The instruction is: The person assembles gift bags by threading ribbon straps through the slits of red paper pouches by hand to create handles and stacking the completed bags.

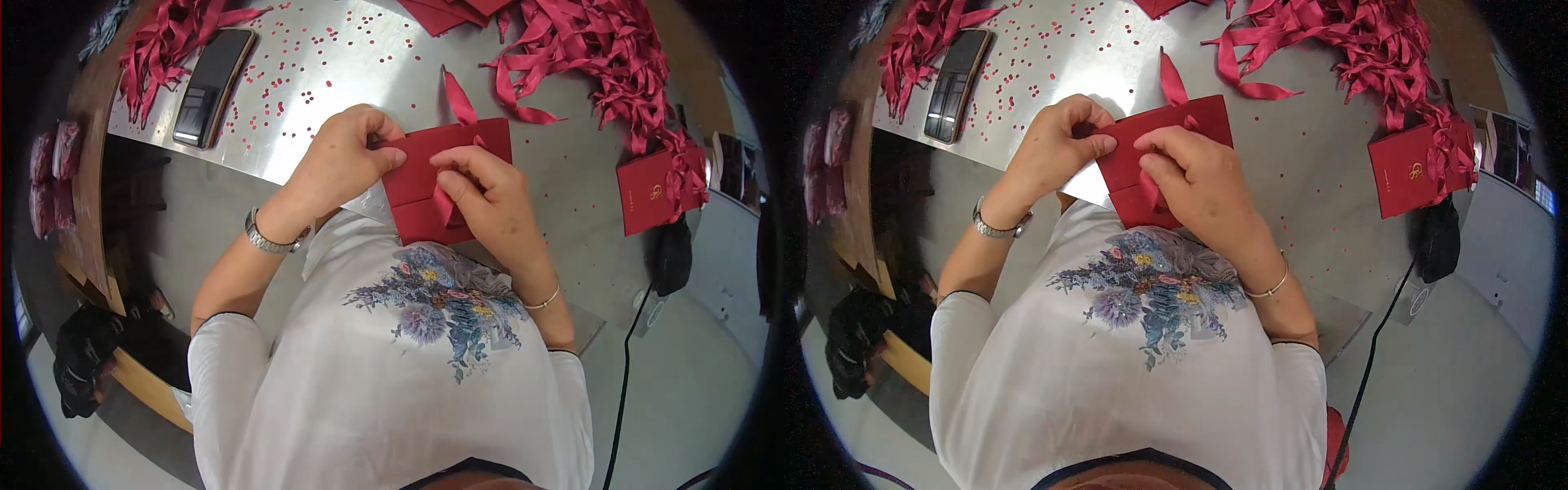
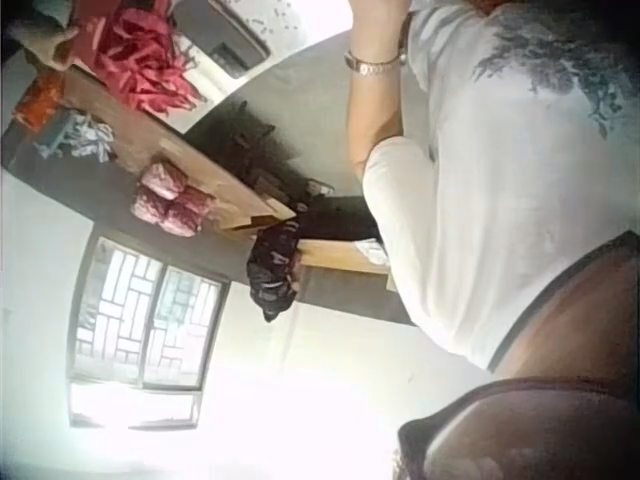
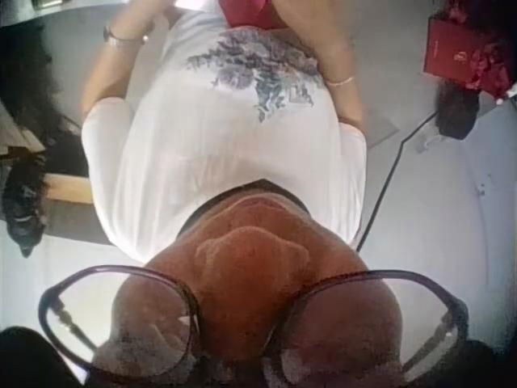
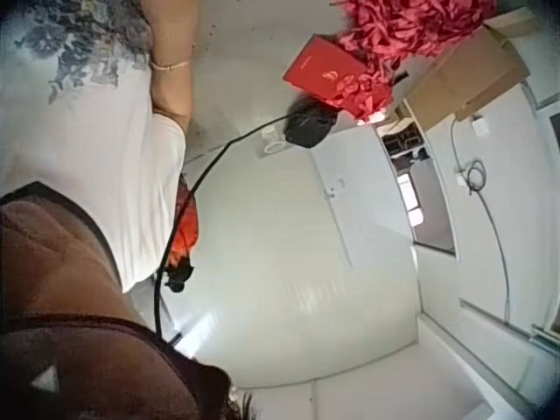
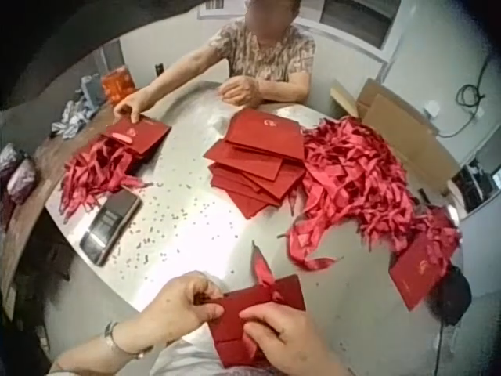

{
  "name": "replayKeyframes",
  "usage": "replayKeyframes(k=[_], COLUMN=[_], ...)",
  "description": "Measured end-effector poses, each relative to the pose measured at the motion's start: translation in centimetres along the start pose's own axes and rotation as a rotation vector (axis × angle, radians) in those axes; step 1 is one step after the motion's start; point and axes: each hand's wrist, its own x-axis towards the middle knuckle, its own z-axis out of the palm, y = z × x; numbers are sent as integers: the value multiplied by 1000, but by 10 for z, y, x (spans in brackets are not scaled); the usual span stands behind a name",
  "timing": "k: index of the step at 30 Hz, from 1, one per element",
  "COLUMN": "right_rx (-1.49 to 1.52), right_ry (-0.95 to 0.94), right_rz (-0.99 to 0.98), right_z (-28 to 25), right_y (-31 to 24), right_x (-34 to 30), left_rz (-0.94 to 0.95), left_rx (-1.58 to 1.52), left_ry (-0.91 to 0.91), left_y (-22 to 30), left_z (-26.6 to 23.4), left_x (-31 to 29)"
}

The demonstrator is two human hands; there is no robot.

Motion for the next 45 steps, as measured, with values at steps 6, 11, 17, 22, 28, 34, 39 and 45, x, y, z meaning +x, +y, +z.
replayKeyframes(k=[6,11,17,22,28,34,39,45], right_rx=[-177,12,-369,-153,-41,-713,-192,-482], right_ry=[121,132,225,266,169,167,78,85], right_rz=[39,160,-336,-92,146,-296,34,-101], right_z=[5,9,17,28,21,25,16,21], right_y=[1,7,15,13,11,3,1,9], right_x=[-9,-11,-5,-5,0,7,14,13], left_rz=[-34,231,337,110,122,396,288,304], left_rx=[21,187,238,-1,-79,187,1,-23], left_ry=[-54,85,82,-78,-41,103,113,117], left_y=[0,0,-1,-2,0,-1,-7,-17], left_z=[1,8,4,4,13,24,30,37], left_x=[-2,-8,-7,-6,-11,-11,-12,-8])
